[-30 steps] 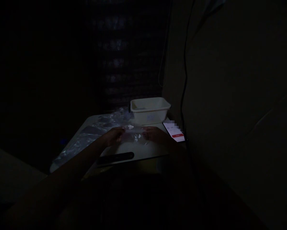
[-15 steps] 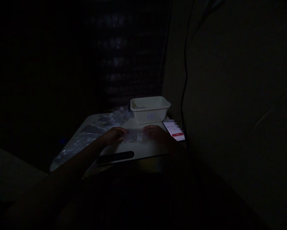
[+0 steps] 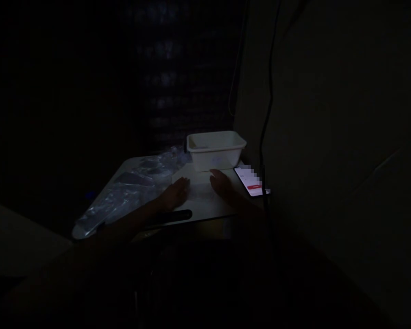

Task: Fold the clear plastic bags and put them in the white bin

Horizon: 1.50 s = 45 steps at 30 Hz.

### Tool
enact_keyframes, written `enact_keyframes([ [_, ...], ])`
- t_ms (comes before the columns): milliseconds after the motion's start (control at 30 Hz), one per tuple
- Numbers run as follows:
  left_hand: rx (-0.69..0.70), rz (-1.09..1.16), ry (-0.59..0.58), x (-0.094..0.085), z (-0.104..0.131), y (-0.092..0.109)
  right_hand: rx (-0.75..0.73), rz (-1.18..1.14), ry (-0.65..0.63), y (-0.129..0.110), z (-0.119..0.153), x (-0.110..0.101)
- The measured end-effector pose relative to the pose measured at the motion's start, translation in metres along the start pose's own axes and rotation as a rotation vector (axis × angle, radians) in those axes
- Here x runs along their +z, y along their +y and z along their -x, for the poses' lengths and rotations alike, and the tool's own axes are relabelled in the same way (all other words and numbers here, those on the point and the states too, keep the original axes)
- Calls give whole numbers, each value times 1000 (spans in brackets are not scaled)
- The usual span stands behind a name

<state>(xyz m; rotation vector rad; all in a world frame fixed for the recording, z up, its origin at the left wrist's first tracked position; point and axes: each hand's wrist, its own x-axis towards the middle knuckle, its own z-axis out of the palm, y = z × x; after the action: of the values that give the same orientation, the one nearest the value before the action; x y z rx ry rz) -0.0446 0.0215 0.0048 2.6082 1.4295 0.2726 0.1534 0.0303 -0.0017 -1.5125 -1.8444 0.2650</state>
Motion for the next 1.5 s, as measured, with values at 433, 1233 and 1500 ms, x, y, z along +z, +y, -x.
enact_keyframes([
  [433,12,-232,-92,13,8,15,-315,408,-349,-46,18,38],
  [1233,-62,-279,-163,7,10,21,-370,517,-308,-39,26,39],
  [1500,-49,-291,-137,9,10,20,-337,549,-308,-32,27,33],
])
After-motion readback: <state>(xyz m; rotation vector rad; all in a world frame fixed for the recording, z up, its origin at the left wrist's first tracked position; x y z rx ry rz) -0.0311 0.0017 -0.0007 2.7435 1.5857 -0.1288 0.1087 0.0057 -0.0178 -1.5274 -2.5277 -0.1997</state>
